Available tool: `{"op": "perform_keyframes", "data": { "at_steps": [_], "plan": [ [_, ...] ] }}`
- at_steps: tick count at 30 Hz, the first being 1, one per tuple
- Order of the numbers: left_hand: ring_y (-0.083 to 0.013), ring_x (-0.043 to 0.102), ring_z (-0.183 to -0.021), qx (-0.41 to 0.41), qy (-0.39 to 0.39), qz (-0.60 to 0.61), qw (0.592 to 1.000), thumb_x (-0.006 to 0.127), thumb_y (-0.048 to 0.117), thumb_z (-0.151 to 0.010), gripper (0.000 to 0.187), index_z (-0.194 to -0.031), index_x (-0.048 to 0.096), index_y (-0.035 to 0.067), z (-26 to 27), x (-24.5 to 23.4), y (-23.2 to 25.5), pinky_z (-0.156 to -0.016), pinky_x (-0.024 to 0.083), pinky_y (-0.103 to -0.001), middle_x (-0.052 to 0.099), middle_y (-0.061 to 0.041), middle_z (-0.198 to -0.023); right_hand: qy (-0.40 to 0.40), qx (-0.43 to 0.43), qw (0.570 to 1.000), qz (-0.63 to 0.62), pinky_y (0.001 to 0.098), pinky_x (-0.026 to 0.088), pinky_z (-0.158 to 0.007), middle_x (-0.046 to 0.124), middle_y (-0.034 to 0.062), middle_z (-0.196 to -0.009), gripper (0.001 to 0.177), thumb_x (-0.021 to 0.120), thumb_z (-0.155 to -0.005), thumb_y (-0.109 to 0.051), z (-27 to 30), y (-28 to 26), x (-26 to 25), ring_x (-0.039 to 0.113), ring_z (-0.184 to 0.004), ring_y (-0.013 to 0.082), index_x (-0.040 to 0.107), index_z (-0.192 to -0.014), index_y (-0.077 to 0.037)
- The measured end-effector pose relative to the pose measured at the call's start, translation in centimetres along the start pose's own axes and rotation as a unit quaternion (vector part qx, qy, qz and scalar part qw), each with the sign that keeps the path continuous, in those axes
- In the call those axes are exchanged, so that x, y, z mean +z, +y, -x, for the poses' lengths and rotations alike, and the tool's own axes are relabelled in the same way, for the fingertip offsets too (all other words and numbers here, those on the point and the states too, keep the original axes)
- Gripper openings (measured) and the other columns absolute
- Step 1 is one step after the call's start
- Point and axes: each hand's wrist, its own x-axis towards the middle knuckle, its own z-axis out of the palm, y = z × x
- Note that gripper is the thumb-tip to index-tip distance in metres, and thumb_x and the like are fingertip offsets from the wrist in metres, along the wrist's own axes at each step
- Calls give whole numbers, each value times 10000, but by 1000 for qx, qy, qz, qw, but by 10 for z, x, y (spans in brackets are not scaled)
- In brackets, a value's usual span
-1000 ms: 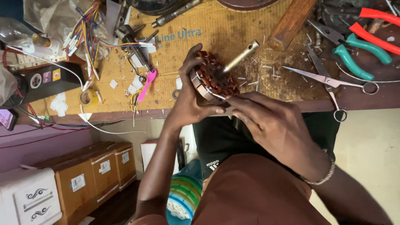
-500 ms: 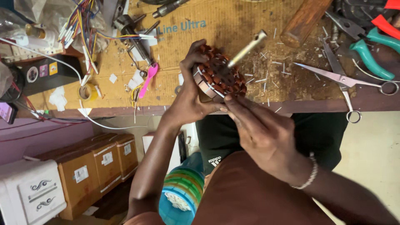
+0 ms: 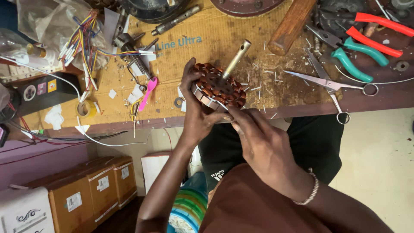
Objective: The person uses a screwdriver to pry and adjust copper windings on a cylindrical electrical component, likely a motor armature. They also insert small white insulating pieces between the windings and use scissors to trim excess material.
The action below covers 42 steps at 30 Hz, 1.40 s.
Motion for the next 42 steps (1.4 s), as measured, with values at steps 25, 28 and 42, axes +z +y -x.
{"op": "perform_keyframes", "data": {
  "at_steps": [25,28,42],
  "plan": [
    [-347,406,-1519,-9,41,-93,995,1019,358,-626,1179,-1525,301,100,-7,7,20,-1322,366,-471,246,-231,-1648,14,2,992,-127,323,594,-810,763,143,-1065,201,690,-980,-85,-8,41,-15,773,-937,233,720,-1165,-12],
    [-357,414,-1550,-1,5,-99,995,1025,362,-608,1198,-1526,302,98,-14,-3,20,-1316,393,-476,259,-229,-1665,33,-17,994,-106,320,592,-820,766,139,-1078,192,674,-1008,-81,-14,47,-16,772,-951,219,730,-1179,-17],
    [-355,446,-1498,-15,-18,-95,995,1013,443,-622,1207,-1535,290,125,-18,-8,19,-1299,439,-490,244,-244,-1646,19,-20,991,-131,325,596,-778,747,142,-1022,211,699,-974,-14,-19,42,-11,767,-908,237,709,-1184,-16]
  ]
}}
